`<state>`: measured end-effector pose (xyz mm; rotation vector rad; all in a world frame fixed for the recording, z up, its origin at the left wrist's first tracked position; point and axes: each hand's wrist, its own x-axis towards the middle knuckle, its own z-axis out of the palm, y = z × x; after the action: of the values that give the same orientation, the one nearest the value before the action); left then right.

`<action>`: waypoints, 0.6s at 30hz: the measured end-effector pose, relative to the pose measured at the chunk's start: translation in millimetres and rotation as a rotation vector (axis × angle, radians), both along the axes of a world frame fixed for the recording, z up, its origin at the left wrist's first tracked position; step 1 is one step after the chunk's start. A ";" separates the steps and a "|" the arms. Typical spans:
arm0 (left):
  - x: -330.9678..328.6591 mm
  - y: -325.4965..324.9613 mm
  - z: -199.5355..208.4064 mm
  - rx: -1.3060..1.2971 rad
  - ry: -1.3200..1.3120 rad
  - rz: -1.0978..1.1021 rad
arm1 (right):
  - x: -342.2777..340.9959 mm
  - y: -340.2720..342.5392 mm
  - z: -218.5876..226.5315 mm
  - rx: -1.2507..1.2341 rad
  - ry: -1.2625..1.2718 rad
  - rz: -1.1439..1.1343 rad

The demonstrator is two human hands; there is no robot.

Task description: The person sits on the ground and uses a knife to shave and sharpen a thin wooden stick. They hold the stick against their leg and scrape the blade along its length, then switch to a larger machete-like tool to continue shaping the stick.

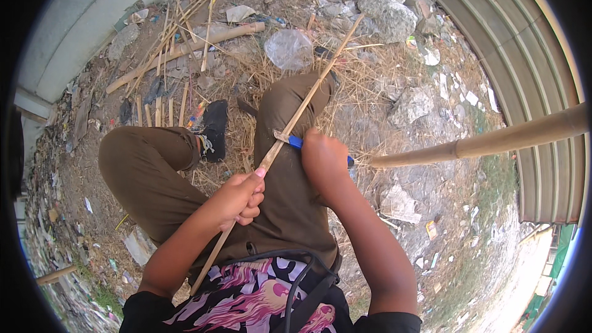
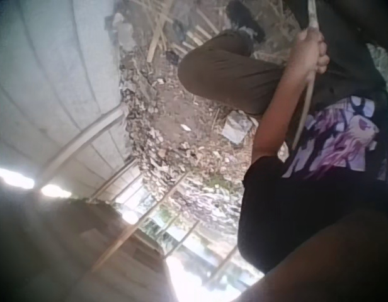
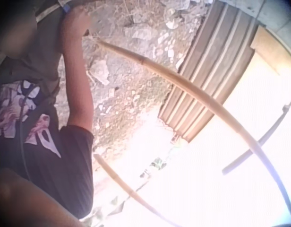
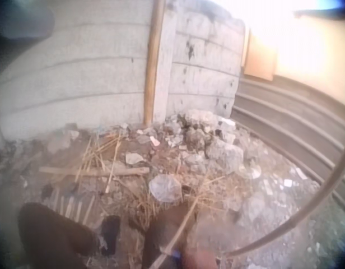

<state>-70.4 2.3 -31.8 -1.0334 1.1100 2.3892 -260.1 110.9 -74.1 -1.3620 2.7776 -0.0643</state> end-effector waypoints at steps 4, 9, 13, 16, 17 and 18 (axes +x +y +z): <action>7.3 1.5 4.2 0.075 -0.020 0.019 | 0.3 0.2 -1.9 0.006 0.020 -0.014; 14.9 4.1 9.7 0.109 -0.026 0.034 | 0.8 -0.8 -4.9 -0.010 0.042 -0.024; 23.7 6.1 12.3 0.105 -0.042 0.035 | 3.4 -1.4 -3.3 -0.021 0.053 -0.015; 32.6 6.8 15.6 0.080 -0.042 0.028 | 6.0 -2.9 -1.2 -0.016 0.047 -0.013; 36.3 8.7 16.2 0.097 -0.056 0.032 | 6.8 -3.4 -1.5 -0.014 0.045 -0.011; 40.3 10.5 17.1 0.111 -0.068 0.034 | 5.9 -2.9 -3.7 -0.035 0.059 -0.030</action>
<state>-30.0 12.8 -14.7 -1.0957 0.9318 2.3932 -254.2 108.0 -77.8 -1.3516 2.8593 -0.0752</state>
